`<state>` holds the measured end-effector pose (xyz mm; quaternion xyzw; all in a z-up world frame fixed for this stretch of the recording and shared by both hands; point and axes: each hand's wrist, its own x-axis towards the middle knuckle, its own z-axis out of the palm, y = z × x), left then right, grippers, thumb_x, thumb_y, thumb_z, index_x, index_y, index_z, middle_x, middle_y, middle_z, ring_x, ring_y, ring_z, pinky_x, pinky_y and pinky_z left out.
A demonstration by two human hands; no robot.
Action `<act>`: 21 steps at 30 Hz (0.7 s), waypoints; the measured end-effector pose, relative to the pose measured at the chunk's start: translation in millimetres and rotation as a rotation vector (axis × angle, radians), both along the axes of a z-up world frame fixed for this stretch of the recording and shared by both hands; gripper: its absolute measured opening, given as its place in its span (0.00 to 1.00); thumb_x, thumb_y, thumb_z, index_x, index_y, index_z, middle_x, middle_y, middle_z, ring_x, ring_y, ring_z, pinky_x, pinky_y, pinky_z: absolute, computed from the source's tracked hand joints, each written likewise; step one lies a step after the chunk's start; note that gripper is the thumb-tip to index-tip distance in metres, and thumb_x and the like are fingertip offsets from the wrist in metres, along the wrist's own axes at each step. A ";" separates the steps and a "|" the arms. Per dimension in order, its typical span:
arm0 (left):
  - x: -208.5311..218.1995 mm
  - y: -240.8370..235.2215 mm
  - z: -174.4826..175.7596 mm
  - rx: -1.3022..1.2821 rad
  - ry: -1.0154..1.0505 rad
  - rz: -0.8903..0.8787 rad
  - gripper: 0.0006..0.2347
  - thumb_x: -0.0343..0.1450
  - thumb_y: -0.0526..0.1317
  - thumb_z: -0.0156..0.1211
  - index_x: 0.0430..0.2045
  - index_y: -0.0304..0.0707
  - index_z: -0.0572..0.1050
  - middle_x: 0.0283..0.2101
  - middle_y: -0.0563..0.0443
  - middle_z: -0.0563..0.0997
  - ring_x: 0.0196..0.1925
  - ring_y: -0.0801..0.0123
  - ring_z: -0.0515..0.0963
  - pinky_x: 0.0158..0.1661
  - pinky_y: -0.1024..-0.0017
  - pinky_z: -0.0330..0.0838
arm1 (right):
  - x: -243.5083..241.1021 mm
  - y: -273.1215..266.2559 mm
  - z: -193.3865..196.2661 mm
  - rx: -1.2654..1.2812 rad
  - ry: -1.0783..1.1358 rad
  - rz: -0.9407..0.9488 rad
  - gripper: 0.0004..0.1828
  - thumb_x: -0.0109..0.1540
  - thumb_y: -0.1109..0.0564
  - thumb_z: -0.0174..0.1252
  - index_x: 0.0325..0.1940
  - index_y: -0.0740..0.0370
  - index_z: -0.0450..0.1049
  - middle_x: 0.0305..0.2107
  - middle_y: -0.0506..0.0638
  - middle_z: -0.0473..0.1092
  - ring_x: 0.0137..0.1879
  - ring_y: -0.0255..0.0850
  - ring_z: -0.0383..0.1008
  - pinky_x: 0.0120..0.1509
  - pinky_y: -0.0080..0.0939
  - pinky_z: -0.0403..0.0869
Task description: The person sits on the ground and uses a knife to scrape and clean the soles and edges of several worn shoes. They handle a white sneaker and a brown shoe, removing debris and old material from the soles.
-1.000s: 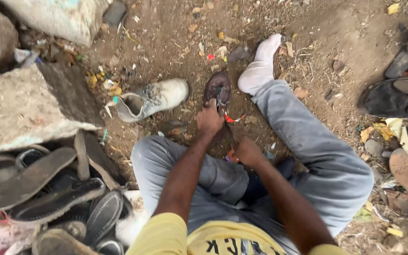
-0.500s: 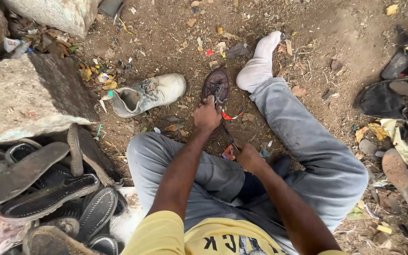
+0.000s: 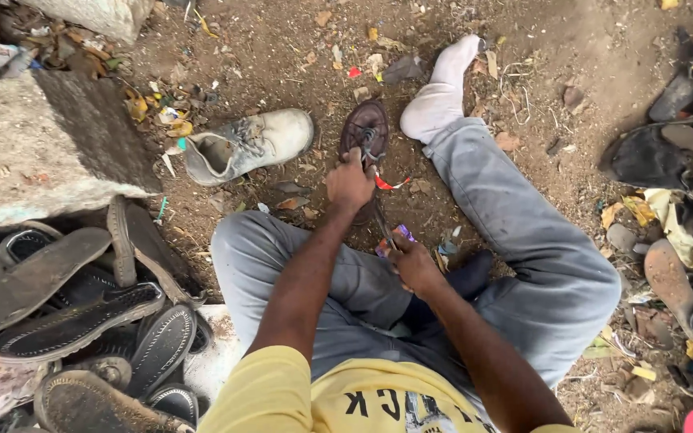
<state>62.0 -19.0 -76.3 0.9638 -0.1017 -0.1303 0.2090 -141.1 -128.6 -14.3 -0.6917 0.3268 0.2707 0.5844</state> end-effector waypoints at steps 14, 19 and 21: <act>-61.0 14.1 4.4 -0.148 -0.021 0.164 0.22 0.69 0.51 0.64 0.53 0.37 0.72 0.70 0.29 0.64 0.64 0.38 0.73 0.58 0.44 0.69 | -5.3 1.7 -17.1 -0.404 -0.337 0.185 0.26 0.66 0.48 0.52 0.66 0.60 0.69 0.42 0.70 0.74 0.53 0.65 0.75 0.54 0.58 0.73; -62.0 7.2 -18.3 -0.210 -0.197 0.271 0.16 0.69 0.48 0.64 0.40 0.34 0.77 0.65 0.29 0.71 0.55 0.37 0.79 0.53 0.46 0.73 | 0.0 -6.9 -7.9 -0.388 -0.367 0.150 0.26 0.62 0.50 0.53 0.63 0.59 0.71 0.46 0.68 0.74 0.55 0.64 0.74 0.57 0.57 0.72; -64.6 2.8 -22.6 -0.229 -0.243 0.339 0.14 0.68 0.47 0.64 0.37 0.34 0.77 0.63 0.30 0.73 0.55 0.37 0.79 0.52 0.46 0.74 | -1.4 0.7 -24.9 -0.404 -0.486 0.141 0.27 0.63 0.50 0.55 0.65 0.63 0.68 0.48 0.71 0.72 0.57 0.65 0.72 0.59 0.58 0.70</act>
